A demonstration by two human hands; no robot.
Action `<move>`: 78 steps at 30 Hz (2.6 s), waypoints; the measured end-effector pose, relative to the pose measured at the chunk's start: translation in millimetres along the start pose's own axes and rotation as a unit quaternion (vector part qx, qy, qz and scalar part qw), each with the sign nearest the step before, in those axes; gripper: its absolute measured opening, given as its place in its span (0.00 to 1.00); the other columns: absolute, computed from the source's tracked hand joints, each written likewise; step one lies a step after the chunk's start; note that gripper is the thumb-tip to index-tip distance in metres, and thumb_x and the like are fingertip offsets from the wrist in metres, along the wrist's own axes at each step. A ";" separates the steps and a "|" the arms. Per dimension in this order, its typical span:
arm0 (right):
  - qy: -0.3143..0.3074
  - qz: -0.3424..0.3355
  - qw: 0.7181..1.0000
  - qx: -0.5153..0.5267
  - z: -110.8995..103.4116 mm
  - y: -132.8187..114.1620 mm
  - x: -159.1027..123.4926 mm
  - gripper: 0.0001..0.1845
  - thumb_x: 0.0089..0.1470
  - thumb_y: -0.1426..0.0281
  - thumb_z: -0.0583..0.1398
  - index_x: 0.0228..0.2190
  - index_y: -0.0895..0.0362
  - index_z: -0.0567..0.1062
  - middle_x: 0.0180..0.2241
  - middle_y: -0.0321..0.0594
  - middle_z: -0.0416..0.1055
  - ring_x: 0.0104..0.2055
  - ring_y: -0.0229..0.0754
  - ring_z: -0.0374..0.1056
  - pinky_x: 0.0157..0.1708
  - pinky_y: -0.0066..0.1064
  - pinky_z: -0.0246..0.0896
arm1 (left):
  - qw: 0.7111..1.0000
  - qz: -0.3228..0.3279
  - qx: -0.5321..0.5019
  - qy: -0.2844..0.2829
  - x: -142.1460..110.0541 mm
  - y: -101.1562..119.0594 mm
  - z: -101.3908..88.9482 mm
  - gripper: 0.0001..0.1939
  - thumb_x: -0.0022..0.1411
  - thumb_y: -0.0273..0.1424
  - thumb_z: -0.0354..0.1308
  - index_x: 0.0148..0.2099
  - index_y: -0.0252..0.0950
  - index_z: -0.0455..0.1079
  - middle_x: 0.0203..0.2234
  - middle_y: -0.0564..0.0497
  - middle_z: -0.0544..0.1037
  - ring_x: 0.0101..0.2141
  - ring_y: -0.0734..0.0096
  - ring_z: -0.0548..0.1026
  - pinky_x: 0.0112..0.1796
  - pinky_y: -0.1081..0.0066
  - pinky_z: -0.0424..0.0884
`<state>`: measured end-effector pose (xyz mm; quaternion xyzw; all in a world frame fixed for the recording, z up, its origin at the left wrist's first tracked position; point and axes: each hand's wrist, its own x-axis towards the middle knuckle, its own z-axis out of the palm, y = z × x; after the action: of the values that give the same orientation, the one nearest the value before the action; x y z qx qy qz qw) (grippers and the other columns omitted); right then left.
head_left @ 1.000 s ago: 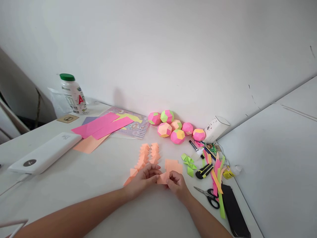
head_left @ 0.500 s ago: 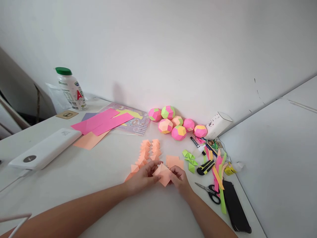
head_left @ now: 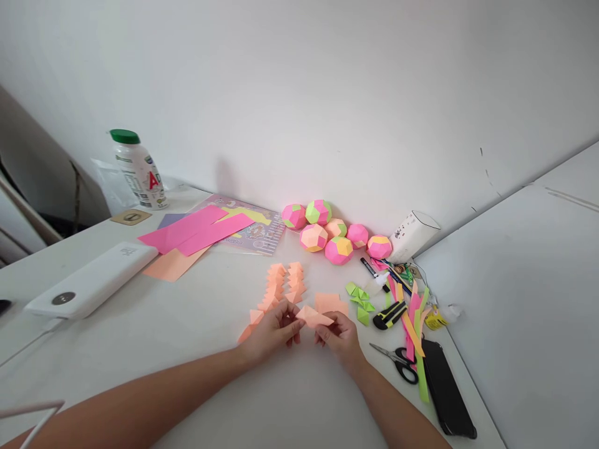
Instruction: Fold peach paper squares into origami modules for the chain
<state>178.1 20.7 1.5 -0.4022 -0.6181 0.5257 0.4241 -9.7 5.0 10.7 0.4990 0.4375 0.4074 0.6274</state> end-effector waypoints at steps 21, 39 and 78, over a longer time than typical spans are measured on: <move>-0.020 -0.212 0.955 -0.208 5.2 -7.4 -4.0 0.09 0.55 0.65 0.58 0.29 0.52 0.79 0.48 0.46 0.62 0.40 0.45 0.63 0.34 0.36 0.64 | 0.995 -0.019 0.019 -0.091 -2.8 8.8 -0.6 0.22 0.60 0.51 0.44 0.28 0.38 0.63 0.20 0.54 0.74 0.21 0.71 0.70 0.24 0.72 0.62; 0.008 -0.043 0.996 -0.081 11.1 -14.5 -4.3 0.07 0.47 0.67 0.64 0.22 0.55 0.75 0.20 0.36 0.70 0.24 0.39 0.65 0.23 0.30 0.62 | 0.990 -0.033 0.090 -0.107 -8.6 13.6 0.2 0.14 0.60 0.43 0.50 0.35 0.38 0.68 0.22 0.55 0.72 0.25 0.71 0.70 0.26 0.74 0.61; -0.059 0.006 0.998 -0.023 9.0 -12.0 -3.4 0.12 0.55 0.63 0.57 0.26 0.58 0.71 0.23 0.36 0.65 0.25 0.35 0.59 0.25 0.27 0.56 | 0.992 -0.008 0.026 -0.121 -2.6 7.1 -3.1 0.14 0.60 0.43 0.51 0.35 0.36 0.67 0.31 0.51 0.76 0.24 0.73 0.72 0.24 0.74 0.61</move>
<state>170.0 13.2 12.2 -0.3841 -0.6515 0.5367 0.3743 -14.0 4.6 17.7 0.5575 0.3724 0.3274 0.6659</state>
